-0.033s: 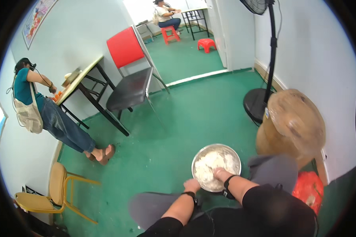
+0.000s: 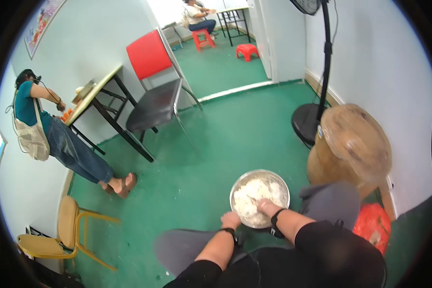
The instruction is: The recorder is kneading a large mass of dough in a metal bowl while seated.
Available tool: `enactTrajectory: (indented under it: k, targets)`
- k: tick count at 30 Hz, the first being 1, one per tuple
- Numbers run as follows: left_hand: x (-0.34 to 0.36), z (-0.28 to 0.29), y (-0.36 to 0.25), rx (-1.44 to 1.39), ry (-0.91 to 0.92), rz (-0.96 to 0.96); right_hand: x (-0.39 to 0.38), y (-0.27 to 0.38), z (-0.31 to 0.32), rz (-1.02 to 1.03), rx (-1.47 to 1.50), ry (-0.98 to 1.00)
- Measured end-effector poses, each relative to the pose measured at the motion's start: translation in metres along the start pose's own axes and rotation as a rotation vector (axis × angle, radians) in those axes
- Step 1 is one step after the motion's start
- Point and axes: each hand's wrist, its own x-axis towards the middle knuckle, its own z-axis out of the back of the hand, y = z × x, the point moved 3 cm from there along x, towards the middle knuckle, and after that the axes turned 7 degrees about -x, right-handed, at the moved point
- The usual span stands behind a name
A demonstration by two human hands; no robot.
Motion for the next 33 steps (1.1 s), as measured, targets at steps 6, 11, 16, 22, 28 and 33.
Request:
enactTrajectory:
  k: [6, 11, 16, 22, 28, 33]
  targets:
    - [0.028, 0.012, 0.006, -0.047, -0.465, -0.371, -0.061, -0.007, 0.066, 0.040, -0.061, -0.197]
    - [0.037, 0.019, -0.046, -0.606, -0.284, -0.249, -0.070, -0.044, 0.039, 0.042, -0.180, -0.103]
    - [0.042, -0.006, -0.032, -1.144, -0.051, -0.180, -0.068, -0.020, 0.031, 0.056, 0.047, -0.156]
    - [0.049, -0.010, -0.012, -0.982, -0.221, -0.540, -0.029, -0.017, 0.057, -0.112, 0.078, -0.228]
    - [0.069, 0.006, 0.007, -0.481, -0.465, -0.091, 0.029, -0.055, 0.057, -0.252, 0.341, -0.216]
    - [0.089, 0.001, 0.020, -0.695, -0.656, 0.151, 0.088, -0.056, 0.061, -0.107, 0.268, -0.143]
